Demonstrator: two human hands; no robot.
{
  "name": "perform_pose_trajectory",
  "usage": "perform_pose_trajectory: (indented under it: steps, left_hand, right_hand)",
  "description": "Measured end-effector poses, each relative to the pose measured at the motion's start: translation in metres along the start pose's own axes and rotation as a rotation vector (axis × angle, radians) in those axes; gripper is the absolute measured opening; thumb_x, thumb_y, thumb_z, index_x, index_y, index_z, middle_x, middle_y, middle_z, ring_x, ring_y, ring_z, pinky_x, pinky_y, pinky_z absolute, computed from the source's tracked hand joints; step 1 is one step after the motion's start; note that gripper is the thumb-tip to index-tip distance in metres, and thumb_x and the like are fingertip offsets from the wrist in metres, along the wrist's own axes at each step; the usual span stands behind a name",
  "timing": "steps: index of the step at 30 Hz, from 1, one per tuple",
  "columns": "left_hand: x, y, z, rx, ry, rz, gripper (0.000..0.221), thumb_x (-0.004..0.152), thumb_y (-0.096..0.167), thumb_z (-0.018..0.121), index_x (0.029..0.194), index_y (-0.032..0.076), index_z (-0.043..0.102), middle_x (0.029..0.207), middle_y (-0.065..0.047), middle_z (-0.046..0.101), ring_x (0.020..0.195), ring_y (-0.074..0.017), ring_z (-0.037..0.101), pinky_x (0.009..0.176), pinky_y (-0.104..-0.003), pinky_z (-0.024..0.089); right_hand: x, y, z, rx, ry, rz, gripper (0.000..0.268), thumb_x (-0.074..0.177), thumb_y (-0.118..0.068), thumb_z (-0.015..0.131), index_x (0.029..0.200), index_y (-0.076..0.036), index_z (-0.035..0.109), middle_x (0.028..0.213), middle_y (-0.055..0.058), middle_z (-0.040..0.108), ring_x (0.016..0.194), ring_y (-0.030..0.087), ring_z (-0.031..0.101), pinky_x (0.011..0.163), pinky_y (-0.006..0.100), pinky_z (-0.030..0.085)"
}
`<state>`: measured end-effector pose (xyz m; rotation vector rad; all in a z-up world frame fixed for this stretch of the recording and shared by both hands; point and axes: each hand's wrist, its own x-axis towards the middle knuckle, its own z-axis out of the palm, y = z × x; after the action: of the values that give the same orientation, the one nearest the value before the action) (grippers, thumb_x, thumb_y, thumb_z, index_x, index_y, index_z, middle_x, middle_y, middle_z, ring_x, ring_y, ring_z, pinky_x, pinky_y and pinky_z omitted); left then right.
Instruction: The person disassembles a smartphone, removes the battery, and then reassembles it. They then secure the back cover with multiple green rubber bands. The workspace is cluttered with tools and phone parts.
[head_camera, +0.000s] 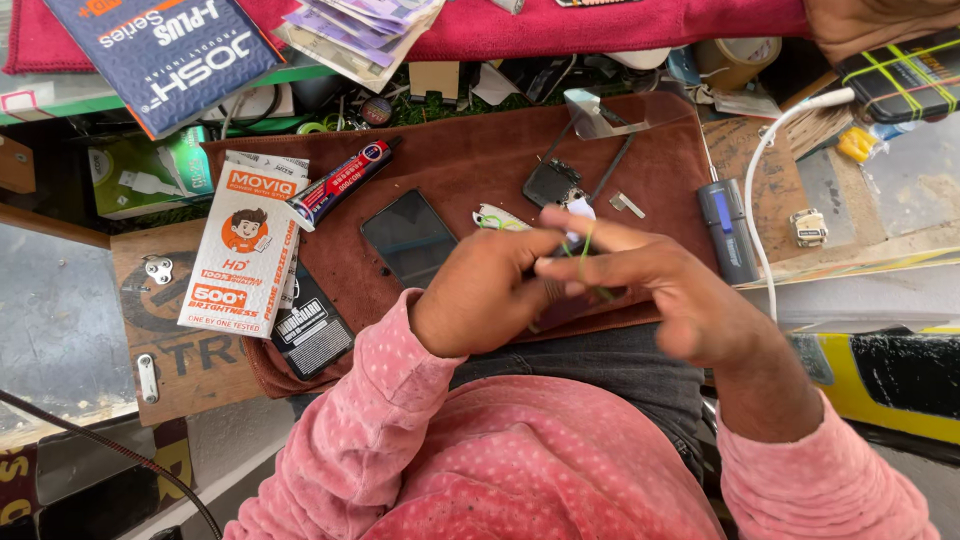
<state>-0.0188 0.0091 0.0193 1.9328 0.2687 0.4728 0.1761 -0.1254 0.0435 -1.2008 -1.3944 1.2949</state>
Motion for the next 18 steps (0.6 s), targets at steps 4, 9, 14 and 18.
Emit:
perform_pose_trajectory:
  steps: [4, 9, 14, 18]
  left_hand:
    - [0.0, -0.004, 0.003, 0.169, -0.093, 0.016, 0.023, 0.082, 0.02, 0.077, 0.103, 0.014, 0.075, 0.089, -0.013, 0.075, 0.081, -0.0356, 0.071, 0.068, -0.043, 0.055]
    - [-0.002, -0.012, -0.002, 0.242, -0.095, 0.031, 0.02, 0.085, 0.018, 0.071, 0.105, 0.013, 0.074, 0.09, -0.014, 0.074, 0.083, -0.0372, 0.071, 0.069, -0.047, 0.055]
    - [-0.001, -0.014, 0.002, 0.365, -0.079, -0.019, 0.019, 0.081, 0.023, 0.074, 0.097, 0.011, 0.072, 0.085, -0.013, 0.074, 0.079, -0.0386, 0.07, 0.067, -0.051, 0.053]
    - [-0.003, -0.015, 0.007, 0.514, -0.209, -0.104, 0.019, 0.084, 0.026, 0.072, 0.096, 0.012, 0.071, 0.082, -0.014, 0.073, 0.076, -0.0392, 0.07, 0.066, -0.053, 0.053]
  right_hand:
    - [0.005, -0.001, 0.0, -0.006, -0.183, 0.191, 0.116, 0.069, -0.094, 0.06, 0.126, 0.007, 0.068, 0.152, 0.03, 0.054, 0.132, 0.033, 0.061, 0.109, 0.041, 0.051]
    - [0.001, 0.008, 0.013, -0.075, -0.043, -0.008, 0.11, 0.078, -0.093, 0.056, 0.123, 0.006, 0.073, 0.161, 0.029, 0.047, 0.146, 0.033, 0.052, 0.123, 0.042, 0.039]
    - [-0.001, 0.026, 0.019, 0.028, 0.048, -0.033, 0.103, 0.081, -0.09, 0.056, 0.119, 0.004, 0.073, 0.157, 0.027, 0.049, 0.137, 0.034, 0.058, 0.116, 0.043, 0.046]
    - [0.001, 0.051, 0.016, 0.092, -0.023, -0.012, 0.09, 0.091, -0.081, 0.059, 0.112, 0.006, 0.075, 0.138, 0.023, 0.062, 0.129, 0.03, 0.062, 0.112, 0.04, 0.049]
